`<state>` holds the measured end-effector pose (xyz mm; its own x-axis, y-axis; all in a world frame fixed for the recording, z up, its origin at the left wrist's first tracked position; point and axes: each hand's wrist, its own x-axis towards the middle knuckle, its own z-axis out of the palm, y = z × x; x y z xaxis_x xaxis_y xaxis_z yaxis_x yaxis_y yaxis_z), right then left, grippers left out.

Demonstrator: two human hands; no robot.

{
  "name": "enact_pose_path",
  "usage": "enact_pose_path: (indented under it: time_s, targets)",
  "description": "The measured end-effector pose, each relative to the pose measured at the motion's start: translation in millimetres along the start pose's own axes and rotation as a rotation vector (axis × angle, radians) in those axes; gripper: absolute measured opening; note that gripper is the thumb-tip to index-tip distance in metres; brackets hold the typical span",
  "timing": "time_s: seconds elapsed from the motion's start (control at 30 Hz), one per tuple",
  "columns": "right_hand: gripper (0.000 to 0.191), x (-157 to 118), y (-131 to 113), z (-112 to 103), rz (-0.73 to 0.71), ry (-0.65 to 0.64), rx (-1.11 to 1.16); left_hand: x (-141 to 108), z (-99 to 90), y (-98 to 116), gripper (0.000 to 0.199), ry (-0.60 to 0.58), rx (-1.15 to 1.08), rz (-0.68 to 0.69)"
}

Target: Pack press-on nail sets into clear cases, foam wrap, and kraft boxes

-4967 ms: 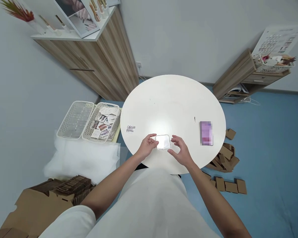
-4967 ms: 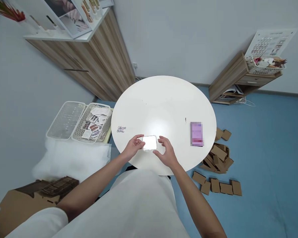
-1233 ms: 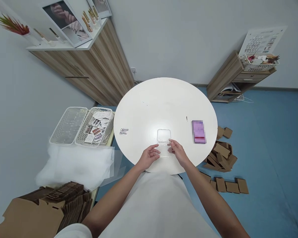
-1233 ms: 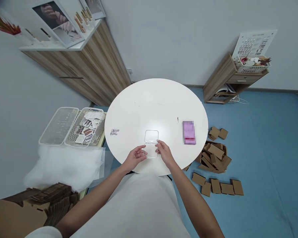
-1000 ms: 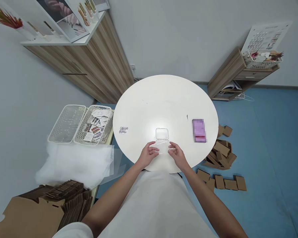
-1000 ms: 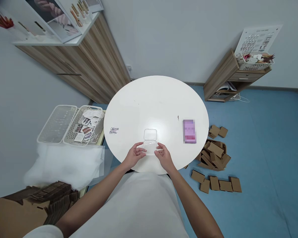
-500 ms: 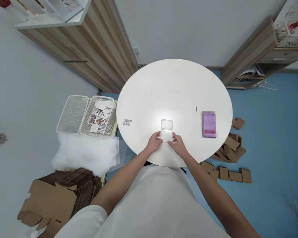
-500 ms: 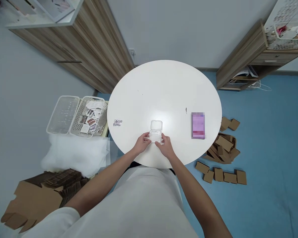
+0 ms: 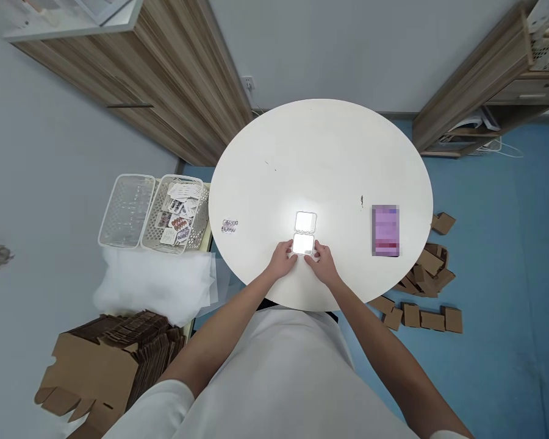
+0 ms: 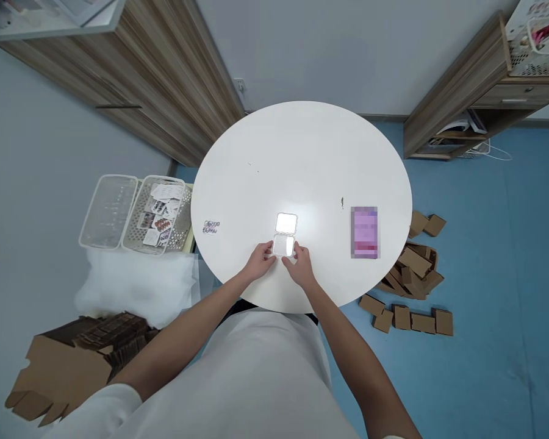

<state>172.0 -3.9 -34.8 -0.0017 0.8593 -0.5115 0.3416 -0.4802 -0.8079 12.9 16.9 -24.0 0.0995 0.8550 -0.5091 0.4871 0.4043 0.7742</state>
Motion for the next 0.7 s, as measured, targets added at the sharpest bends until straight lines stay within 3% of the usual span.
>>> enact_pose_path:
  time_s: [0.23, 0.37, 0.53, 0.7]
  targets:
    - [0.069, -7.8, 5.0, 5.3, -0.027, 0.063, -0.011, -5.1, -0.8, -3.4, 0.057, -0.026, 0.027, 0.034]
    - [0.065, -17.6, 2.0, 7.0, -0.035, 0.193, -0.009, -12.1, -14.5, -12.4, 0.055, -0.021, 0.053, 0.063]
    - [0.052, -30.4, -21.1, 26.2, -0.179, 0.353, 0.006, -26.4, -65.7, -39.9, 0.039, 0.121, 0.104, 0.117]
    - [0.042, -27.0, -55.5, 76.3, -0.198, 0.224, 0.047, -25.2, -133.9, -74.2, 0.035, 0.373, 0.100, 0.052]
